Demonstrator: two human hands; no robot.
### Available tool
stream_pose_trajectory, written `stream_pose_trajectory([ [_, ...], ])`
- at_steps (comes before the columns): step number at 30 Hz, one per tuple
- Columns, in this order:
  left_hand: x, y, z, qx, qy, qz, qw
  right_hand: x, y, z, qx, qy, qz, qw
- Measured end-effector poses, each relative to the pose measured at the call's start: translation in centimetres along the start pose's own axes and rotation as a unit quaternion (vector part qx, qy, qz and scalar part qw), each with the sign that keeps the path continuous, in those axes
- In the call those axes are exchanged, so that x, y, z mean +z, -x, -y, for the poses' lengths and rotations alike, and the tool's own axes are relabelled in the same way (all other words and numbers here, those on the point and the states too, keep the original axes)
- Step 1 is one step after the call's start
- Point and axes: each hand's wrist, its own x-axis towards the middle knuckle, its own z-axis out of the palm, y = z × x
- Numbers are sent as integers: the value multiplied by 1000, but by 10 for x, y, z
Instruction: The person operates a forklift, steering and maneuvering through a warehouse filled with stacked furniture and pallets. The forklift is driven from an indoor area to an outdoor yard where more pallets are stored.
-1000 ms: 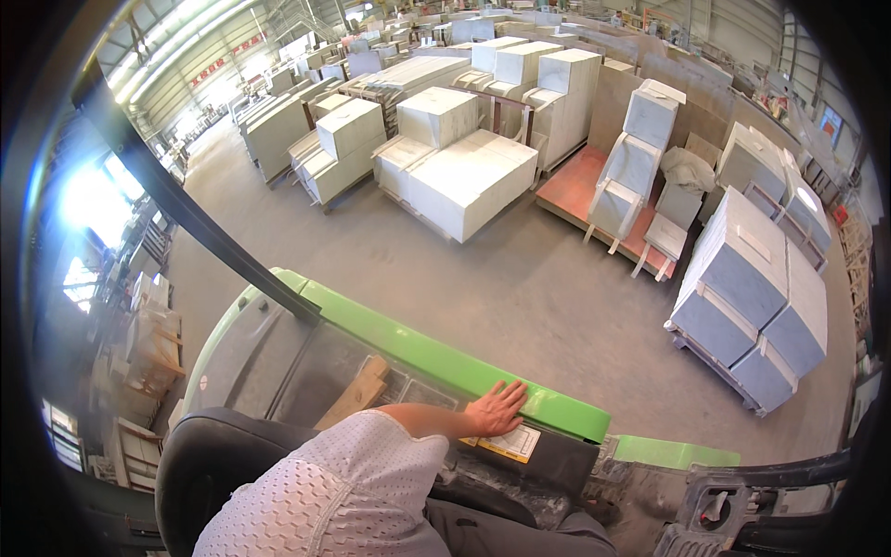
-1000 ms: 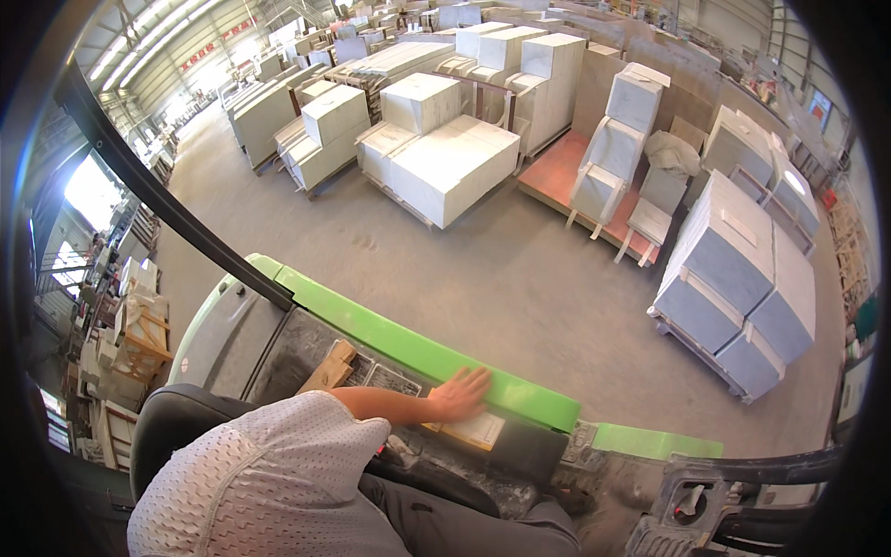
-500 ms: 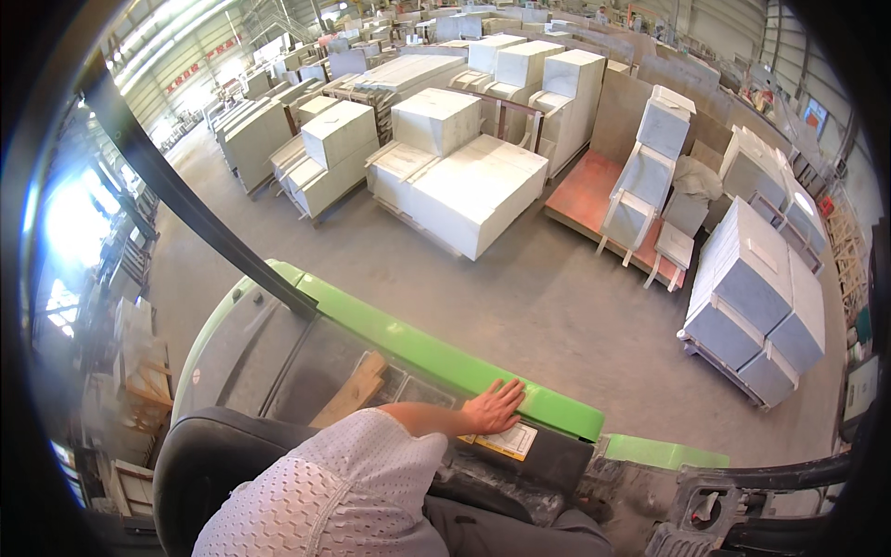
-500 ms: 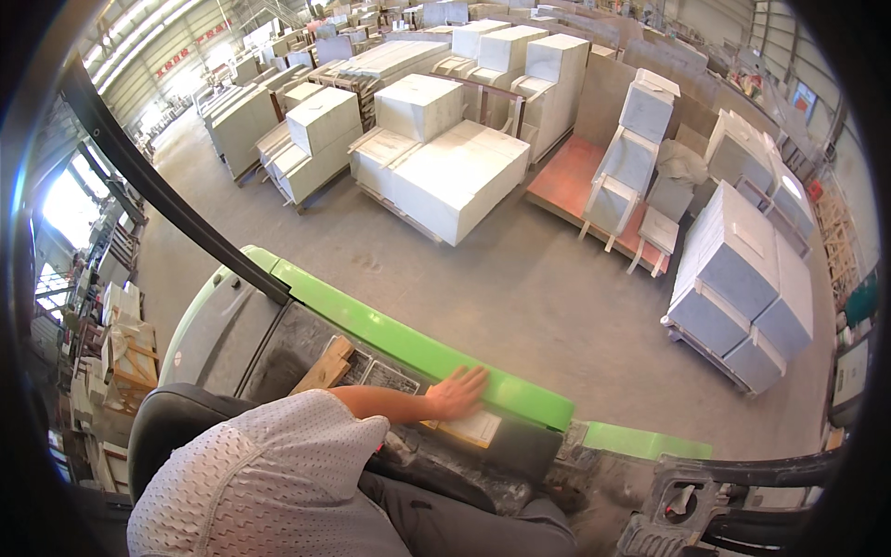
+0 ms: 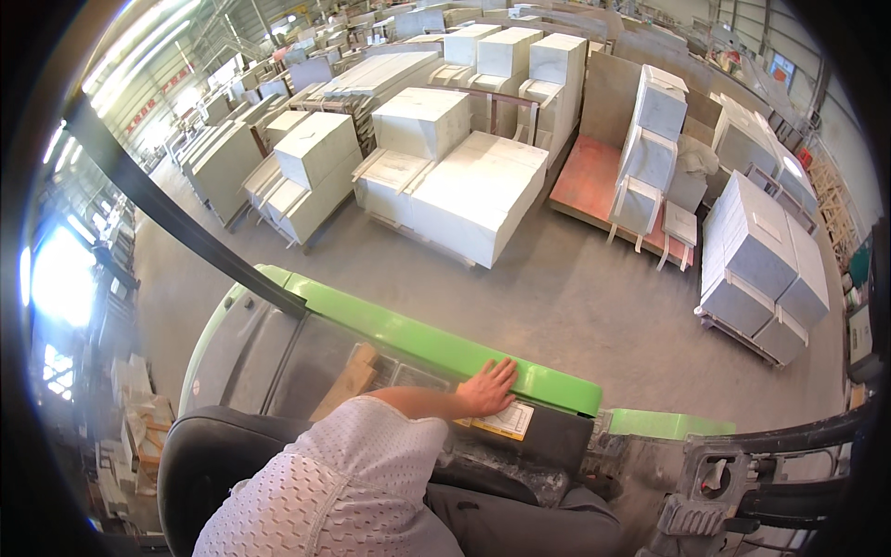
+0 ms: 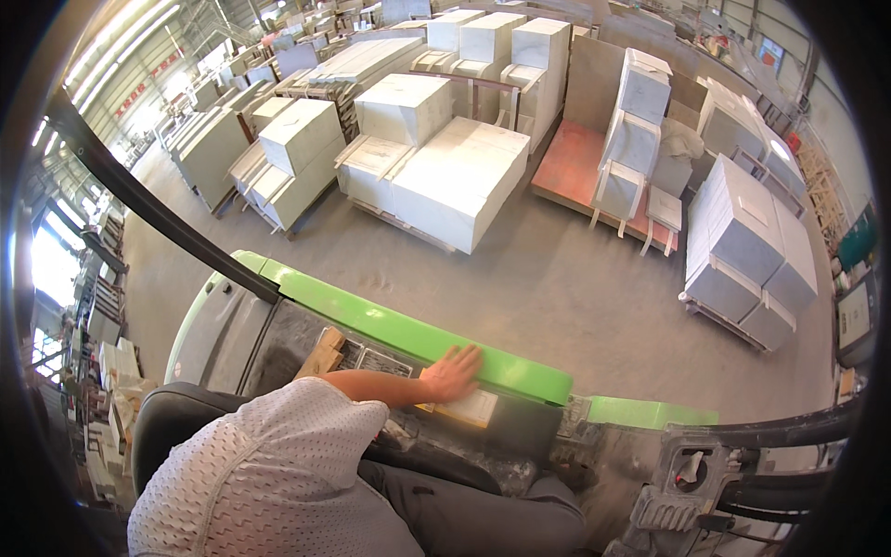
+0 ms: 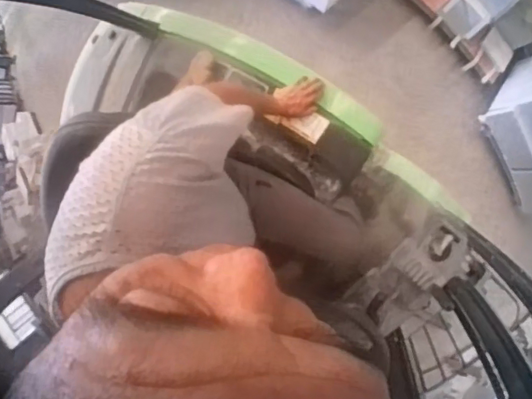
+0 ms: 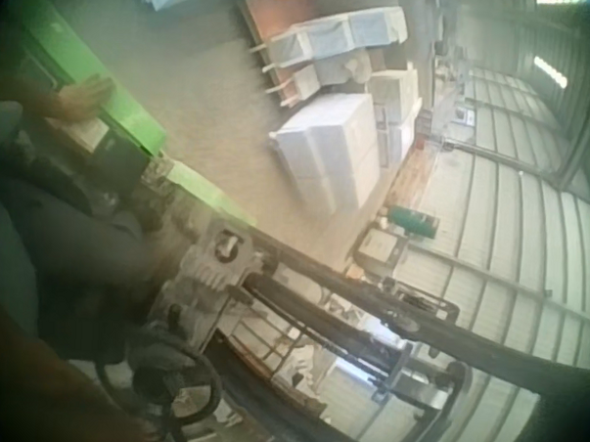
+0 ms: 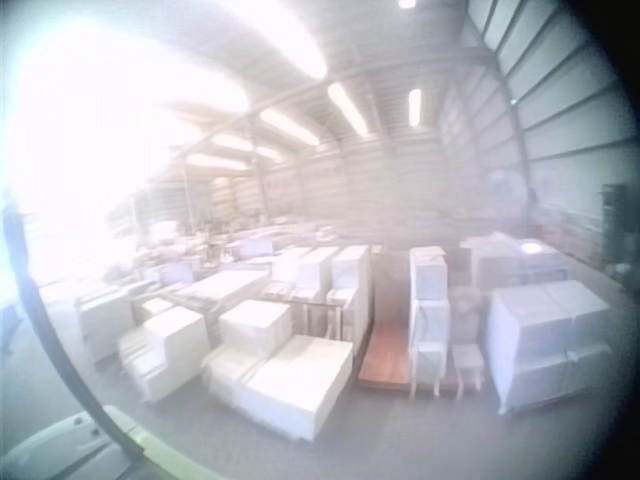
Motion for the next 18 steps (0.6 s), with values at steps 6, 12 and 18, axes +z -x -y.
stream_pose_trajectory([
  [6,0,17,61,12,-16,9,1000,-18,31,58,37,36,-8,999],
  [12,-4,39,108,14,-17,29,999,-33,53,100,47,54,-4,997],
  [18,-8,52,152,24,-7,21,999,-49,59,133,51,70,0,996],
])
